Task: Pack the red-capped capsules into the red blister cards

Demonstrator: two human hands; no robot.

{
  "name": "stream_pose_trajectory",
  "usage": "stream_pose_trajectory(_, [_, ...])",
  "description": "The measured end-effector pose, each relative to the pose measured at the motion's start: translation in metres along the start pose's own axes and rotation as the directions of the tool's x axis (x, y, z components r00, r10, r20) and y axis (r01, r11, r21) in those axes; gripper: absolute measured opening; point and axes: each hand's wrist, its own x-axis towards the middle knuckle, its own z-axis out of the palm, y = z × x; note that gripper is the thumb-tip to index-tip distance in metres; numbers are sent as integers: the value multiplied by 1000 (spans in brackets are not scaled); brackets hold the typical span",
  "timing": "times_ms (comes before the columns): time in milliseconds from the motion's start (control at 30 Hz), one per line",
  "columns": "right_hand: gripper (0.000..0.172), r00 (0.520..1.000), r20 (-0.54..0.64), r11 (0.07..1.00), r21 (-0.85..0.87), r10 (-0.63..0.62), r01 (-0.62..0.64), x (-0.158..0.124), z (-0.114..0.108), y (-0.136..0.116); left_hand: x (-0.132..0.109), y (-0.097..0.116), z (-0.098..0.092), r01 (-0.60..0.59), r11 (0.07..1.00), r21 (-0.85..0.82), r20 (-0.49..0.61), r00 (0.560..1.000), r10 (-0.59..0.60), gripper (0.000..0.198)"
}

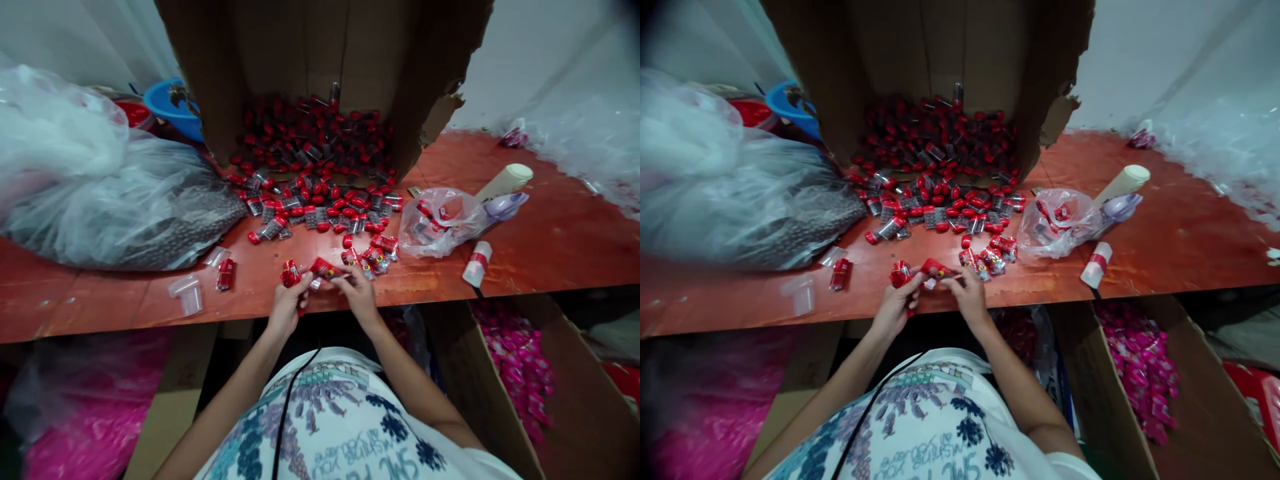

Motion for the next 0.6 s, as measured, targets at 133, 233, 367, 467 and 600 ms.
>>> stream_pose_trajectory(133, [35, 956, -293, 982, -189, -30, -28, 23, -48, 9, 6, 12, -19, 35, 984, -173, -87, 995, -51, 37])
stream_pose_trajectory(233, [40, 876, -445, 902, -431, -188, -25, 34, -72, 9, 7, 18, -32, 73, 961, -266, -102, 989, -103, 27])
stream_pose_trajectory(367, [28, 909, -247, 799, -586, -337, 137, 24, -48, 2, 5, 18, -34, 97, 947, -305, -99, 986, -133, 36])
stream_pose_trajectory(467, [23, 951, 156, 772, -555, -267, 308, 9, -4, 0, 5, 13, -33, 75, 946, -316, -123, 985, -119, 37])
stream_pose_trajectory(600, [21, 936, 313, 702, -630, -161, 332, 2, 37, 1, 3, 11, -43, 44, 939, -342, -210, 970, -122, 22])
